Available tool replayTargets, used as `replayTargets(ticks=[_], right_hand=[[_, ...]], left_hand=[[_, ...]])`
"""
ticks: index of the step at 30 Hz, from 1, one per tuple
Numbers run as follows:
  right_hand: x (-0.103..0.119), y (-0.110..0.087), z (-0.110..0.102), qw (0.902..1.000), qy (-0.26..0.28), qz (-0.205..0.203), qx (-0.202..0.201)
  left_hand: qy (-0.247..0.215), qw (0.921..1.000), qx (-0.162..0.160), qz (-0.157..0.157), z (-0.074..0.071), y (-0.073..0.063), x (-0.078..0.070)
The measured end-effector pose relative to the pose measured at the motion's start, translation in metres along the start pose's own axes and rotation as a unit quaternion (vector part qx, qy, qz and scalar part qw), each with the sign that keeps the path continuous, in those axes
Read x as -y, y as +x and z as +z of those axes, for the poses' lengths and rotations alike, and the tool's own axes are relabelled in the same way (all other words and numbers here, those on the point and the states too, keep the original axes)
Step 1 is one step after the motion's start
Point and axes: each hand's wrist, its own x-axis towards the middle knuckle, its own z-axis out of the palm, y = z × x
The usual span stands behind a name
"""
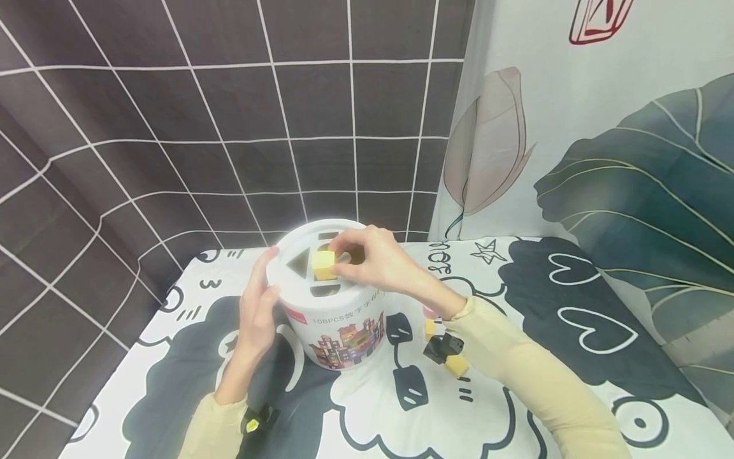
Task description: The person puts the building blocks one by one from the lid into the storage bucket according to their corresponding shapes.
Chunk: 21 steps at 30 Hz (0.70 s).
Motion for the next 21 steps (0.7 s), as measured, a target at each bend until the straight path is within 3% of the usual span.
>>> replayTargets(ticks=[8, 14, 21], right_hand=[[-0.002, -0.004, -0.002, 1.0, -0.002, 0.0, -0.003], [-0.016, -0.016, -0.017, 0.9977, 0.04, 0.029, -0.047], [-0.04, -0.042, -0.038, 0.9947, 0.022, 0.075, -0.067]], left_hand=[[-0.002, 1.0, -0.001, 0.003, 0.0, 0.0, 0.001], [0.0, 0.9999, -0.003, 0.012, 0.001, 0.0, 0.003], [-0.001, 1.0, -0.004, 0.008, 0.001, 0.0, 0.003]])
